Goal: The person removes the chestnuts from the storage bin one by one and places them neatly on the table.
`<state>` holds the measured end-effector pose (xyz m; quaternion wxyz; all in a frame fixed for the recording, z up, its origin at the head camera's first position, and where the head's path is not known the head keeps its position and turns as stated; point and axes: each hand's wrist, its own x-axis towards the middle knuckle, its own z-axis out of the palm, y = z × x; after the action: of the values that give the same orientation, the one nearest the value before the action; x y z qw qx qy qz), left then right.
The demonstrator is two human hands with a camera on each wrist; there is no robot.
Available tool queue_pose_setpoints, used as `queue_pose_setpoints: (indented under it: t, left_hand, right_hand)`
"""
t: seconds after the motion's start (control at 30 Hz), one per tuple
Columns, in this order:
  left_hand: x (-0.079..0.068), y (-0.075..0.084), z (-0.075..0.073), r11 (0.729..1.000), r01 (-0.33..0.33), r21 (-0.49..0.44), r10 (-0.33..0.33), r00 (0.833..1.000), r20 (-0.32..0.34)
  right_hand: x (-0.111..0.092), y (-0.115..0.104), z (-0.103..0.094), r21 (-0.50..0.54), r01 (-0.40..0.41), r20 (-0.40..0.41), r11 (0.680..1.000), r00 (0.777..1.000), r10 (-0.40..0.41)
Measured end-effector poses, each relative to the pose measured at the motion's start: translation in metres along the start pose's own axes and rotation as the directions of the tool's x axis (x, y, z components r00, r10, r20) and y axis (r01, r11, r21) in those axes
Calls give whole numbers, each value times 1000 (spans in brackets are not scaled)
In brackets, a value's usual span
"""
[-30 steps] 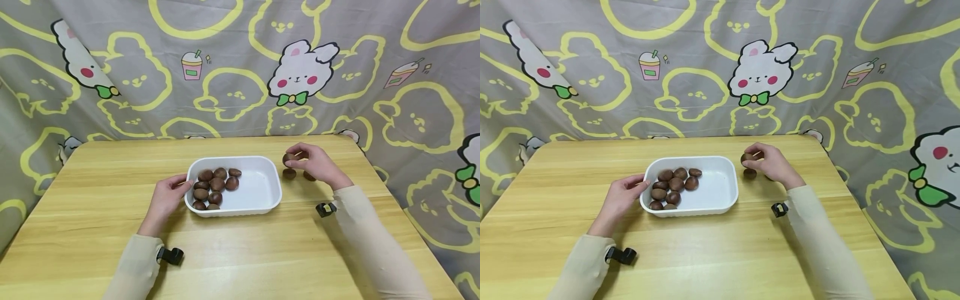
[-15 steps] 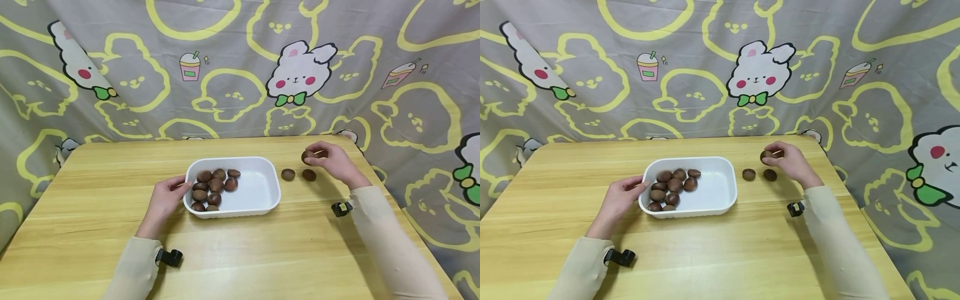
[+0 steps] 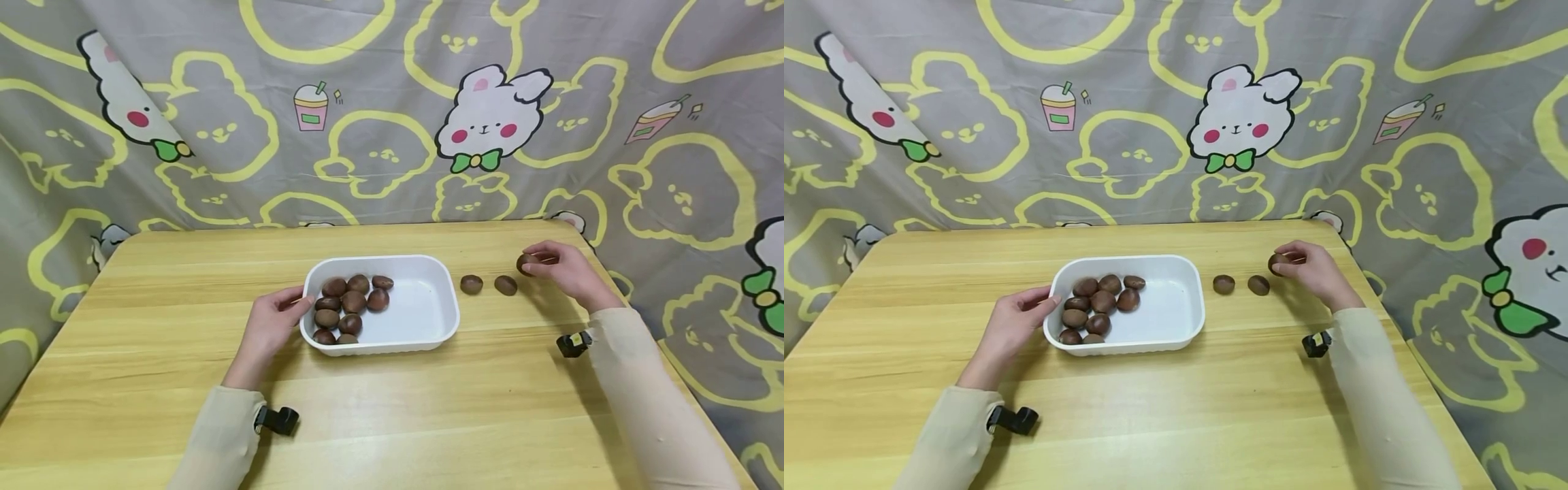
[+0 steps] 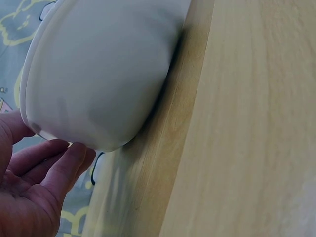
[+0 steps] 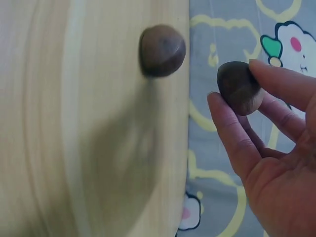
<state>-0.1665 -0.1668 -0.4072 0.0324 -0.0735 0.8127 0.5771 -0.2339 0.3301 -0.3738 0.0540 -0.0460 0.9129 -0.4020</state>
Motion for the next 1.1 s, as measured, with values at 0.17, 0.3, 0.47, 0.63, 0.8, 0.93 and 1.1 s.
queue_pose_setpoints:
  t: [0.17, 0.3, 0.47, 0.63, 0.8, 0.93, 1.1]
  left_hand:
    - [-1, 0, 1, 1000, -6, 5, 6, 1000, -5]
    - [-1, -2, 0, 1000, -10, 3, 10, 1000, -9]
    - [-1, -2, 1, 1000, -9, -17, 8, 1000, -14]
    - [-1, -2, 2, 999, 3, -40, -3, 1000, -10]
    - [-1, -2, 1, 999, 6, -48, -7, 1000, -13]
    - [-1, -2, 1, 999, 2, -48, -3, 1000, -15]
    - [-1, -2, 2, 999, 1, -44, -1, 1000, -13]
  right_hand:
    - [-4, 10, -2, -29, -43, 14, 999, 999, 43]
    - [-5, 18, -1, -34, -49, 52, 998, 997, 51]
    - [-5, 25, 1, -54, -59, 76, 997, 995, 63]
    - [-5, 28, 2, -93, -76, 90, 993, 992, 85]
    - [-3, 27, 3, -103, -72, 94, 992, 992, 81]
    - [-3, 28, 2, -104, -69, 106, 992, 991, 80]
    - [-4, 30, 2, -71, -84, 121, 994, 988, 92]
